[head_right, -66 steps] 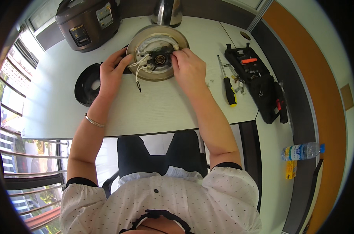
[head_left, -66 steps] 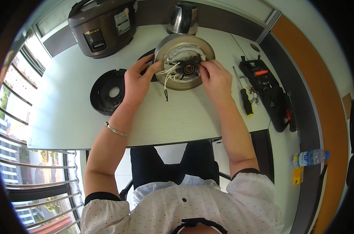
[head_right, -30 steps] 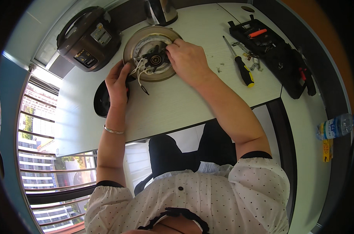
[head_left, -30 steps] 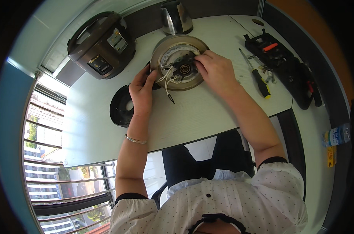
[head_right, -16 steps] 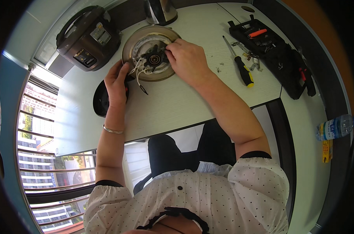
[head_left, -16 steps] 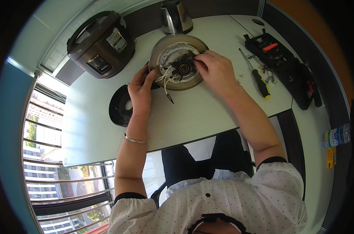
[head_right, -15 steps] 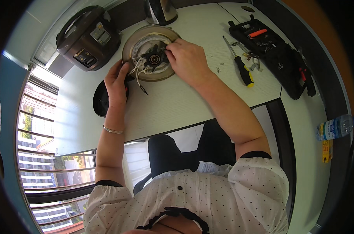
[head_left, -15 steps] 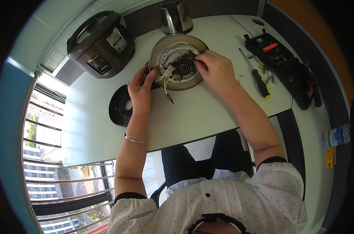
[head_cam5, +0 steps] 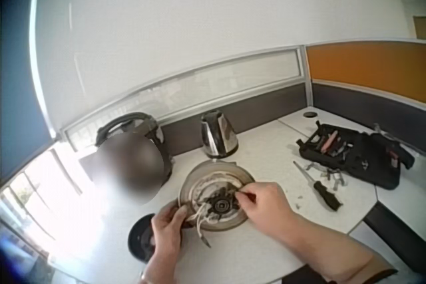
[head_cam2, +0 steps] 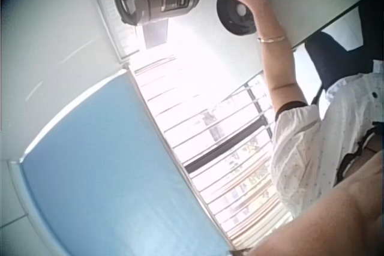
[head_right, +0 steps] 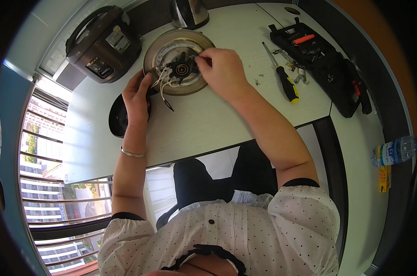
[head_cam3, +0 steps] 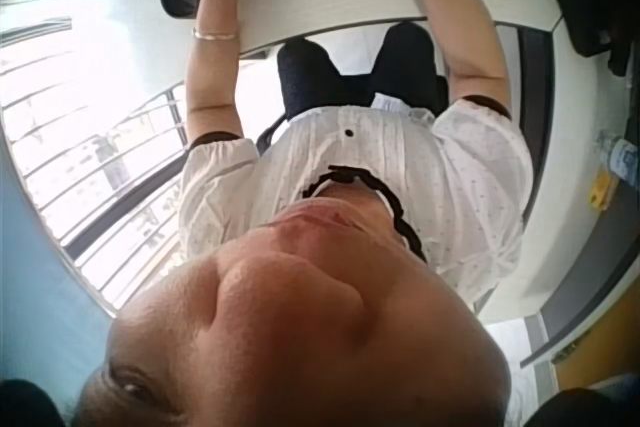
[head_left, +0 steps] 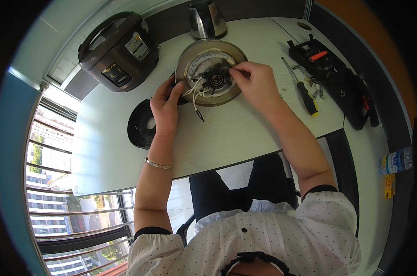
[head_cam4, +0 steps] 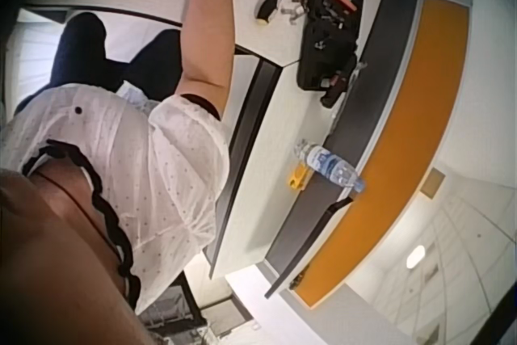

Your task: The person uses a screwdriver to remove screws from the base of an electric kettle. They then separate the base cover from the kettle body, exposing the internal wiring and heating element.

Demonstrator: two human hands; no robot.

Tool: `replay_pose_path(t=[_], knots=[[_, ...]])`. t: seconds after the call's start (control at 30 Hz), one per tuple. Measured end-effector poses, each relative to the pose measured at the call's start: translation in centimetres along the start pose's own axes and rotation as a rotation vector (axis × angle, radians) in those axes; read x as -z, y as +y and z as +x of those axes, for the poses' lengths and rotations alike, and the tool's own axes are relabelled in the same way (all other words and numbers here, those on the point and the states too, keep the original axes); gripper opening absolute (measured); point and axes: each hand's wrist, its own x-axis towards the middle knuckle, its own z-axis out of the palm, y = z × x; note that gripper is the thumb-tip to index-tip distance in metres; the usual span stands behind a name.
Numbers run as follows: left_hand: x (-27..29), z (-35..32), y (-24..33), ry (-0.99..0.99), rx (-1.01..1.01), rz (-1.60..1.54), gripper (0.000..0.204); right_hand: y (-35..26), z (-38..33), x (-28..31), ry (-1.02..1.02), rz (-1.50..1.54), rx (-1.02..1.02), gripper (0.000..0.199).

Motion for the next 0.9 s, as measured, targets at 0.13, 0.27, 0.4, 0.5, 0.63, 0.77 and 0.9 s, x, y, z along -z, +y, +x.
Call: replay_pose_path(t=[0.13,0.27,0.4,0.5,0.63,0.77,0.9], knots=[[0.2,0.0,-0.3,0.006,0.002,0.063,0.033,0.1,0.2,-0.2,-0.032,0.171,-0.186,0.017],[-0.3,-0.3,0.0,0.036,-0.013,0.057,0.033,-0.8,0.5,0.4,-0.121,0.339,-0.431,0.017],[-0.4,-0.4,-0.1,0.049,-0.035,0.117,0.032,-0.9,0.8,0.8,-0.128,0.418,-0.505,0.017],[-0.5,-0.5,-0.3,0.064,-0.068,0.152,0.033,-0.7,0.8,0.8,-0.141,0.473,-0.54,0.019],[-0.6,-0.5,-0.6,0.075,-0.089,0.179,0.033,-0.9,0.9,1.0,-0.155,0.51,-0.578,0.02],[-1.2,-0.7,-0.4,0.085,-0.111,0.162,0.032,-0.6,0.9,1.1,-0.151,0.526,-0.569,0.02],[-1.1,-0.8,-0.8,0.086,-0.122,0.195,0.032,-0.2,0.9,1.0,-0.152,0.532,-0.557,0.019]])
